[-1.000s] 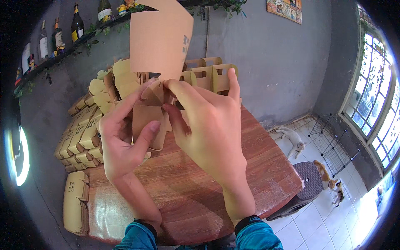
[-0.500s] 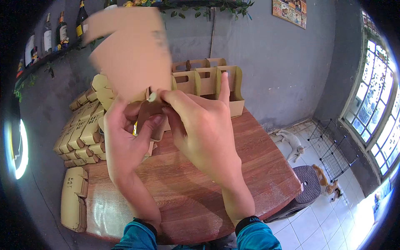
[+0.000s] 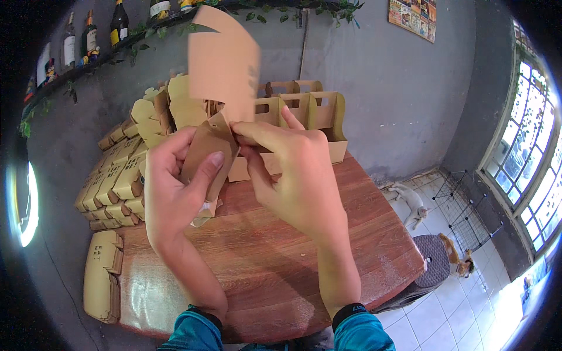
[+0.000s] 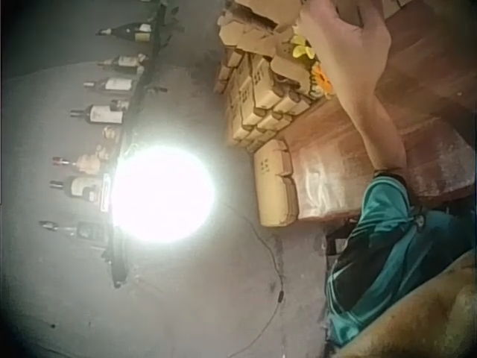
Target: The recorder folds and assembles flat cardboard pastry boxes at a table.
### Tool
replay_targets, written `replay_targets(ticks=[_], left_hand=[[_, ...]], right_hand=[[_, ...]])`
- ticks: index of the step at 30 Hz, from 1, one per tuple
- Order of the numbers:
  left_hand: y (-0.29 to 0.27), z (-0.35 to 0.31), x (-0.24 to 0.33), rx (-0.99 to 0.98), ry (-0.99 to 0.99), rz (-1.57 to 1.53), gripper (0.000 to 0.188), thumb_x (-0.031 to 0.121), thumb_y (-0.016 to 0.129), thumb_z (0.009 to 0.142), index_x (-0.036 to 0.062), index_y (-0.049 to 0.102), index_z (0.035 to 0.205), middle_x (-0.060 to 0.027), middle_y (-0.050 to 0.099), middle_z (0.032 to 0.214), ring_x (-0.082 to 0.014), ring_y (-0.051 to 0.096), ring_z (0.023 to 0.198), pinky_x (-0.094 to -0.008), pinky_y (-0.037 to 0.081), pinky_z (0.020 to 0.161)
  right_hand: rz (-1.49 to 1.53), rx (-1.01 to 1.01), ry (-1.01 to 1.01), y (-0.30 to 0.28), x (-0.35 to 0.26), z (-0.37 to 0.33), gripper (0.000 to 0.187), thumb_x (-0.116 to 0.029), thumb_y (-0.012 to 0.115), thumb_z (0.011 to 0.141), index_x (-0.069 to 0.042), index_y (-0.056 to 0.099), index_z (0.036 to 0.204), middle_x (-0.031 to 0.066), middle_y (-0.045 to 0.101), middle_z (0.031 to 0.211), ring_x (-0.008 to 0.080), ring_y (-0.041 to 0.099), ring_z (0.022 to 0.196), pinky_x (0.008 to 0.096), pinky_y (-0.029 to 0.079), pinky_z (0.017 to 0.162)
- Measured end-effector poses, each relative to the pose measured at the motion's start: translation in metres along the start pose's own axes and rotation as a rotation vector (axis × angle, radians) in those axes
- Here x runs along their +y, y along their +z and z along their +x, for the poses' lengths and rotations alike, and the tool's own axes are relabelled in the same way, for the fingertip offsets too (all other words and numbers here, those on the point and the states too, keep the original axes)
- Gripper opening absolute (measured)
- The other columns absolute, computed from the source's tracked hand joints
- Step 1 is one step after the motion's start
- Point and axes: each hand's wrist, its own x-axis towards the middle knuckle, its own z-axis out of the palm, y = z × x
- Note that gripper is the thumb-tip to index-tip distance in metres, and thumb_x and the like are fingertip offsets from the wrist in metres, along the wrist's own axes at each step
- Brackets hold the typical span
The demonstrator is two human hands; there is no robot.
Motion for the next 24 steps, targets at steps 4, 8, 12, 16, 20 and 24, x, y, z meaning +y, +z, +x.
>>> replay_targets(ticks=[4, 8, 12, 16, 20, 24], left_hand=[[-0.001, 0.001, -0.004, 0.004, 0.046, -0.167, 0.015, -0.001, 0.068, 0.082, -0.0043, 0.063, 0.096, -0.0115, 0.067, 0.072, -0.0087, 0.055, 0.067, -0.0259, 0.045, 0.063], [-0.004, -0.001, -0.004, 0.007, 0.087, -0.166, 0.015, -0.001, 0.068, 0.082, -0.0046, 0.062, 0.095, -0.0113, 0.066, 0.072, -0.0078, 0.053, 0.067, -0.0258, 0.045, 0.063], [-0.005, -0.002, -0.001, -0.031, 0.089, -0.138, 0.014, -0.001, 0.068, 0.082, -0.0041, 0.061, 0.093, -0.0118, 0.064, 0.071, -0.0084, 0.052, 0.067, -0.0263, 0.044, 0.062], [-0.007, -0.003, -0.001, -0.035, 0.145, -0.063, 0.013, 0.0, 0.069, 0.08, -0.0031, 0.061, 0.091, -0.0141, 0.061, 0.068, -0.0146, 0.052, 0.06, -0.0275, 0.043, 0.06], [-0.008, -0.007, 0.01, -0.016, 0.155, -0.016, 0.014, 0.0, 0.069, 0.079, -0.002, 0.062, 0.09, -0.0156, 0.061, 0.067, -0.0235, 0.054, 0.055, -0.0297, 0.043, 0.056], [-0.007, -0.005, 0.012, 0.023, 0.323, 0.18, 0.013, -0.001, 0.07, 0.079, -0.0013, 0.062, 0.089, -0.0165, 0.063, 0.07, -0.0244, 0.059, 0.056, -0.0311, 0.044, 0.055]], right_hand=[[0.009, -0.062, 0.033, -0.001, 0.0, -0.001, 0.035, 0.011, 0.064, 0.077, -0.003, 0.07, 0.108, 0.0129, 0.075, 0.09, 0.0251, 0.074, 0.091, 0.0466, 0.039, 0.11], [0.023, -0.064, 0.064, -0.002, -0.004, -0.001, 0.035, 0.009, 0.066, 0.077, -0.004, 0.071, 0.109, 0.013, 0.075, 0.09, 0.0244, 0.074, 0.092, 0.0445, 0.043, 0.107], [0.031, -0.058, 0.071, -0.004, 0.001, -0.001, 0.032, 0.007, 0.069, 0.077, -0.004, 0.071, 0.107, 0.0122, 0.075, 0.088, 0.0237, 0.075, 0.089, 0.0428, 0.043, 0.105], [-0.032, -0.041, 0.021, -0.006, -0.001, -0.003, 0.024, -0.004, 0.073, 0.079, -0.007, 0.069, 0.103, 0.0094, 0.074, 0.087, 0.0265, 0.073, 0.083, 0.0517, 0.041, 0.105], [-0.053, 0.005, 0.06, -0.006, -0.014, -0.004, 0.026, -0.001, 0.075, 0.076, -0.008, 0.072, 0.1, 0.0066, 0.076, 0.083, 0.0204, 0.075, 0.087, 0.0484, 0.035, 0.11], [-0.14, 0.055, 0.061, -0.004, -0.023, -0.005, 0.023, -0.001, 0.074, 0.076, -0.008, 0.07, 0.097, 0.0039, 0.075, 0.079, 0.0195, 0.075, 0.083, 0.0507, 0.033, 0.11]])
